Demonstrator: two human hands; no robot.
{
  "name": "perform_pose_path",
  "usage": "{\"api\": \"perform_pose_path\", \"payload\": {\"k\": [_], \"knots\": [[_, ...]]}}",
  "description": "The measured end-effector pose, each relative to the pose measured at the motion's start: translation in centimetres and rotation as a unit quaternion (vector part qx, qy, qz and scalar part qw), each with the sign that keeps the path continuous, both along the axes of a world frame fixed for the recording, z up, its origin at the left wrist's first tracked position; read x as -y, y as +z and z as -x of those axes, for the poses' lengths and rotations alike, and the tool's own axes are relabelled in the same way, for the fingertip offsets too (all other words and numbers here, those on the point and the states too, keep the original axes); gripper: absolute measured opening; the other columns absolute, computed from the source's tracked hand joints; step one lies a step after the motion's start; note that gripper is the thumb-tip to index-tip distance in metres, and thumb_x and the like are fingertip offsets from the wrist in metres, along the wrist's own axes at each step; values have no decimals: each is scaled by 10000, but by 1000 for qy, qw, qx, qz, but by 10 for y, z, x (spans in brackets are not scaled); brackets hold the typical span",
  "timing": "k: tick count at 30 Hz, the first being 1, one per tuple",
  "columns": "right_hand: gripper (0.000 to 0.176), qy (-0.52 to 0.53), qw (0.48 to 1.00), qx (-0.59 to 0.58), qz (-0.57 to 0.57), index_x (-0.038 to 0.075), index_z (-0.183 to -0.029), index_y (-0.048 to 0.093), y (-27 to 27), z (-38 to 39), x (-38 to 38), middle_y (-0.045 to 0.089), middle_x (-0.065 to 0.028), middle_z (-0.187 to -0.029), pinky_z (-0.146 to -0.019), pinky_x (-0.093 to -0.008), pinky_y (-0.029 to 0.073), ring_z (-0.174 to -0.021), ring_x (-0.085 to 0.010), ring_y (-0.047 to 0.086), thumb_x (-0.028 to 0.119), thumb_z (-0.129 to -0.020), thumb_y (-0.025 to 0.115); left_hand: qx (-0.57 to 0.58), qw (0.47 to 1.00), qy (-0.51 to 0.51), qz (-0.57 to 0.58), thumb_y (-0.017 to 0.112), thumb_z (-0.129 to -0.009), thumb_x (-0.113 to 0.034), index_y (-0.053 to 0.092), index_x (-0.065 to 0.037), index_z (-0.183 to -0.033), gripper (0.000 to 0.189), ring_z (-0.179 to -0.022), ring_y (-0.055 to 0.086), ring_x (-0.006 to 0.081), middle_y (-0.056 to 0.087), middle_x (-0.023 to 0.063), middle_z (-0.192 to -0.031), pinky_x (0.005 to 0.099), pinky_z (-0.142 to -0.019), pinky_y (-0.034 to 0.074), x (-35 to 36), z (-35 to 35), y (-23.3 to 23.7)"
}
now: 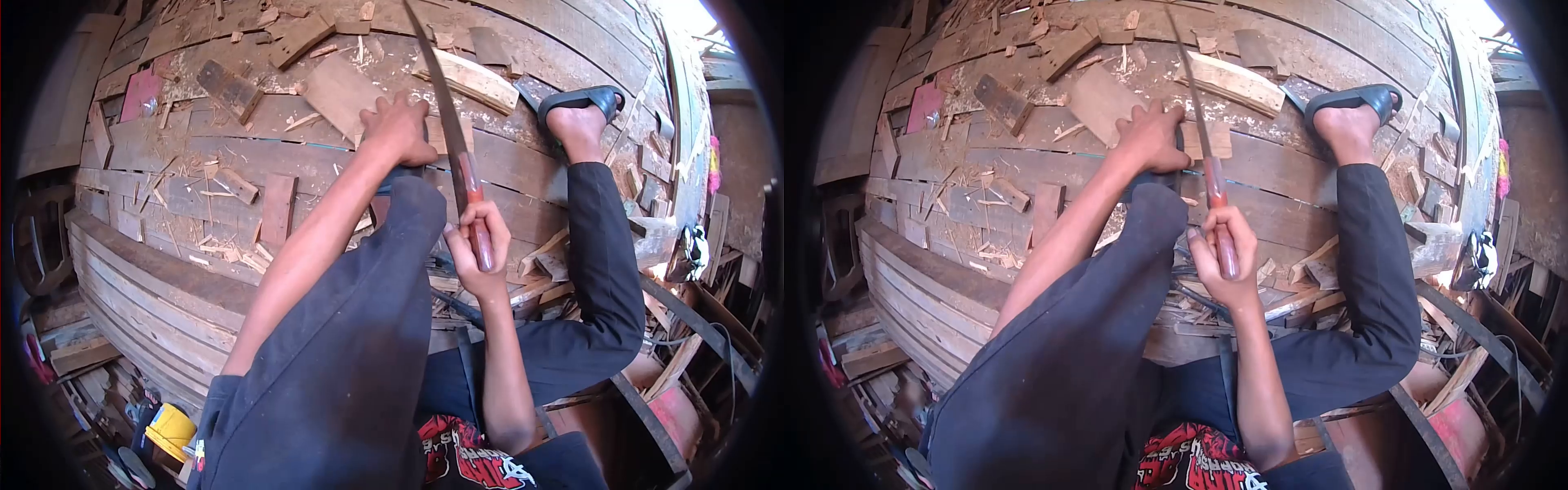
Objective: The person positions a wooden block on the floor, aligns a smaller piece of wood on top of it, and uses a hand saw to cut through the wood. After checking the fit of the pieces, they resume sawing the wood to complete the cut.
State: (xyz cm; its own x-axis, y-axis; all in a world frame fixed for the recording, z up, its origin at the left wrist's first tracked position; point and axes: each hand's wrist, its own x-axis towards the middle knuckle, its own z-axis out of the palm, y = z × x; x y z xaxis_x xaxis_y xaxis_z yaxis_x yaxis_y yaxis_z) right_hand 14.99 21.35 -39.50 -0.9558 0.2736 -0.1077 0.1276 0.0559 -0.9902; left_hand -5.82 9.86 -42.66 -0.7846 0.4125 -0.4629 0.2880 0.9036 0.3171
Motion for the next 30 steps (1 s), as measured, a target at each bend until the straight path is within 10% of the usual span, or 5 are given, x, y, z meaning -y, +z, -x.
{"api": "perform_pose_path", "payload": {"k": [15,23,30], "knots": [[224,51,995,10,-83,79,-907,578,41,-90,-1,515,23,-628,-534,-249,377,-547,-38,475,-29,-890,774,-2,999,35,-17,838,-671,-360,613,-130,-1470,861,-1362,521,494,544,226,-1451,677,-1075,442,2,0,-2],[266,44,999,17,-22,75,-903,535,14,-8,7,516,10,-731,-603,-255,384,-628,-80,463,-36,-847,770,-13,997,75,-16,833,-697,-345,619,-121,-1470,832,-1386,508,482,538,211,-1477,684,-1079,447,0,10,1],[268,54,996,16,-63,102,-858,561,37,-111,-25,480,47,-588,-544,-273,394,-518,-73,483,-55,-823,776,4,998,53,-15,852,-689,-356,583,-108,-1494,884,-1400,496,500,525,227,-1500,721,-1090,427,-1,16,-3]]}}
